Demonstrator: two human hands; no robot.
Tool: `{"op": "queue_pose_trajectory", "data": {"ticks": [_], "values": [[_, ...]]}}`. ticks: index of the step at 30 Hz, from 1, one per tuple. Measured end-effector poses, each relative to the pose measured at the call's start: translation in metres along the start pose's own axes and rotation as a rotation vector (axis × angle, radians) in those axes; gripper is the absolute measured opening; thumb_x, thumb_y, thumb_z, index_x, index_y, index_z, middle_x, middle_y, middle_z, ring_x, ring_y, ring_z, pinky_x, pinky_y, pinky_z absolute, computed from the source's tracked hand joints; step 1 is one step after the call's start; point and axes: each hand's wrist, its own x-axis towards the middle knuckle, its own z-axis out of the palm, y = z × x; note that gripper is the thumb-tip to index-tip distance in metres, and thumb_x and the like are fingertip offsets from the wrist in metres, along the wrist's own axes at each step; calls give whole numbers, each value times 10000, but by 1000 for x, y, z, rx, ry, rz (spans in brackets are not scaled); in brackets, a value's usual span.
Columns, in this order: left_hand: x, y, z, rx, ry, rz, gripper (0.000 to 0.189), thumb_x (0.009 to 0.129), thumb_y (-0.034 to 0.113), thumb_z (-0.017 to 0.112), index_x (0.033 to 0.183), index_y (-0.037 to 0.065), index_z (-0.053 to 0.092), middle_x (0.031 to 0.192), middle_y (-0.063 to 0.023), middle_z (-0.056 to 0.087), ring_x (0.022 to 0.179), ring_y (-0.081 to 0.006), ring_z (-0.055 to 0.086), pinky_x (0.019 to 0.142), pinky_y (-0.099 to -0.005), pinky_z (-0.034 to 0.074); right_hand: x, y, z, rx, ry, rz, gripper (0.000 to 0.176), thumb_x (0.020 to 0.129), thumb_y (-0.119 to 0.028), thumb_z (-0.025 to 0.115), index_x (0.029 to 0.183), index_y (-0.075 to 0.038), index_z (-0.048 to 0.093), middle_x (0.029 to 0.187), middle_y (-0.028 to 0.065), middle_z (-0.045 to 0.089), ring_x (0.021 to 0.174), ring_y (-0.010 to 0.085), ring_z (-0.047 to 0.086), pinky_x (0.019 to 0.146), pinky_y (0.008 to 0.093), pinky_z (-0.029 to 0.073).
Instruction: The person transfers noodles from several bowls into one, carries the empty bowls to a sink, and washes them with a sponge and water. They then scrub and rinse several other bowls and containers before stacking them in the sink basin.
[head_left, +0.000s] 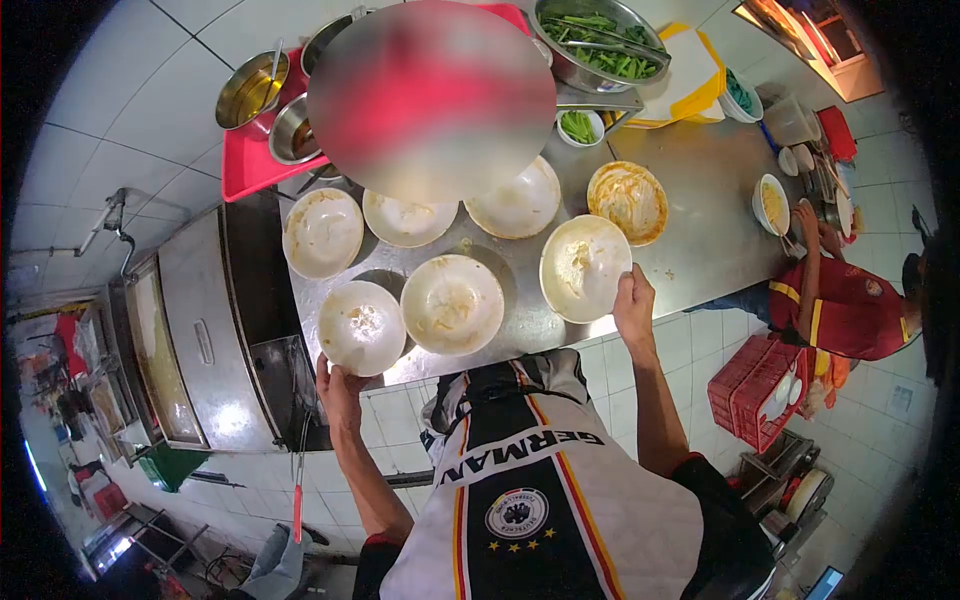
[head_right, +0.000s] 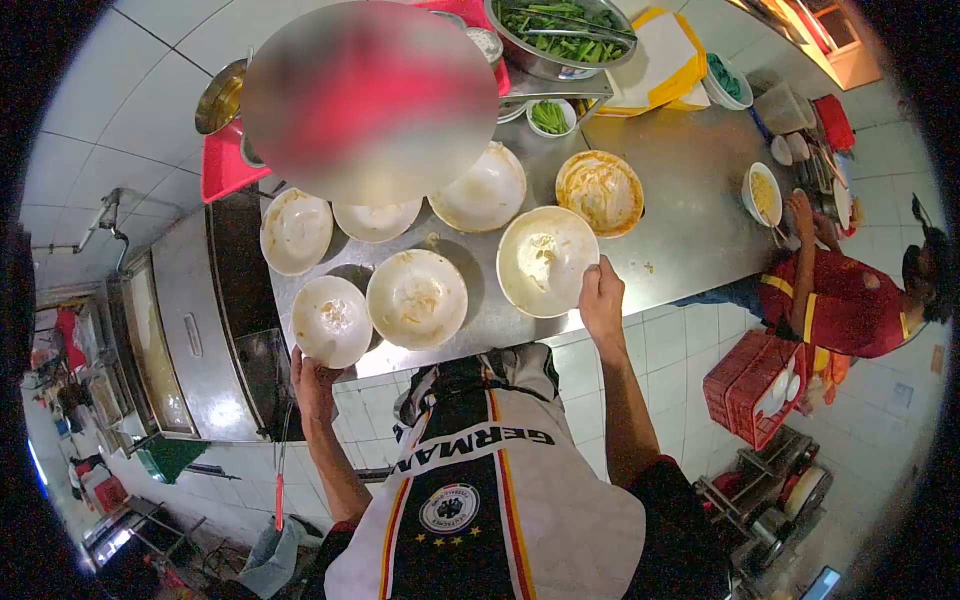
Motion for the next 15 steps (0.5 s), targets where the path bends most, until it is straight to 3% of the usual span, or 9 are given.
{"op": "queue_pose_trajectory", "data": {"ticks": [3, 9, 13, 15], "values": [[-2, -2, 1, 82, 87, 10, 459, 937, 93, 508, 1386, 20, 440, 1068, -202, 689, 884, -313, 735, 749, -444, 650, 6, -7, 0, 52, -46, 42, 262, 988, -157, 407, 899, 49, 543, 668, 117, 535, 654, 166, 534, 602, 353, 464], [-4, -1, -12, 129, 116, -66, 533, 933, 102, 528, 1433, 31, 358, 1065, -216, 690, 885, -338, 735, 827, -464, 632, -1, -11, 5, 133, -175, 188, 259, 997, -164, 419, 889, 40, 537, 657, 90, 537, 602, 146, 531, 536, 341, 456], [-10, 12, -5, -11, 8, -148, 564, 931, 116, 509, 1461, 48, 328, 1176, -256, 644, 925, -387, 725, 888, -510, 613, -2, 27, 16, 40, -219, 26, 265, 1004, -177, 427, 890, 39, 528, 646, 77, 539, 559, 140, 540, 499, 334, 449], [-17, 28, 17, -70, -95, -173, 588, 924, 118, 499, 1478, 58, 313, 1264, -274, 598, 960, -411, 716, 905, -533, 606, -7, 12, 17, 59, -253, 97, 261, 1003, -173, 427, 894, 44, 523, 636, 85, 539, 557, 148, 548, 504, 337, 450]]}}
